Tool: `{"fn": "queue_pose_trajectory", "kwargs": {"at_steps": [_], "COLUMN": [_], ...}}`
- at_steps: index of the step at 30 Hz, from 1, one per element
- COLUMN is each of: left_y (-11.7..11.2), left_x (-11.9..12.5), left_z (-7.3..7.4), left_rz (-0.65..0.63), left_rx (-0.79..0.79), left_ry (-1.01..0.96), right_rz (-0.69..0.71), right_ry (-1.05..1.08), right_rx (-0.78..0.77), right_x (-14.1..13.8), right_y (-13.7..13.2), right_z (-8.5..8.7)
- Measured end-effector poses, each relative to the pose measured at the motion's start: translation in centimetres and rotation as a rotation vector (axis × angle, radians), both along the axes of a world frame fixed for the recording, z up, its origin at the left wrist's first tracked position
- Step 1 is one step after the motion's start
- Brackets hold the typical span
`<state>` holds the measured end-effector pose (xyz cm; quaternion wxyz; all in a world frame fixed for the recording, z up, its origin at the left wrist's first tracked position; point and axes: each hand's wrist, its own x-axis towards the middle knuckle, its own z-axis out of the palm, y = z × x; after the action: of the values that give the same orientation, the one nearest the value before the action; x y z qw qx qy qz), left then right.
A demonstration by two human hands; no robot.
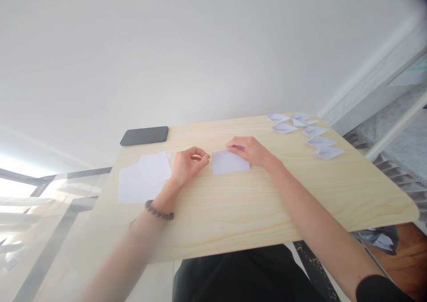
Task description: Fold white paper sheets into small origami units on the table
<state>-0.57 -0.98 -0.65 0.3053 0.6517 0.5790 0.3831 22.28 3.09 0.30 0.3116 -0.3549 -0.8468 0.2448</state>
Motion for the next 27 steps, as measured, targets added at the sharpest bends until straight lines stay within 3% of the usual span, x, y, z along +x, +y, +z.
{"fn": "queue_pose_trajectory", "kwargs": {"at_steps": [3,11,15,27], "left_y": [0.1,-0.2,-0.1,0.1], "left_x": [-0.5,1.7,1.6,0.8], "left_z": [0.2,0.4,-0.1,-0.2], "left_rz": [0.048,-0.078,-0.081,-0.147], "left_rx": [-0.006,0.066,0.042,0.050], "left_ry": [-0.043,-0.050,-0.004,0.062], "right_rz": [-0.096,0.053,0.065,0.046], "right_ry": [0.031,-0.025,-0.010,-0.055], "right_rx": [-0.032,-0.053,-0.021,-0.088], "right_x": [0.9,-1.9,-2.7,-1.4], "right_y": [0.4,-0.9,-1.3,-1.0], "right_z": [-0.1,-0.1,-0.4,0.3]}}
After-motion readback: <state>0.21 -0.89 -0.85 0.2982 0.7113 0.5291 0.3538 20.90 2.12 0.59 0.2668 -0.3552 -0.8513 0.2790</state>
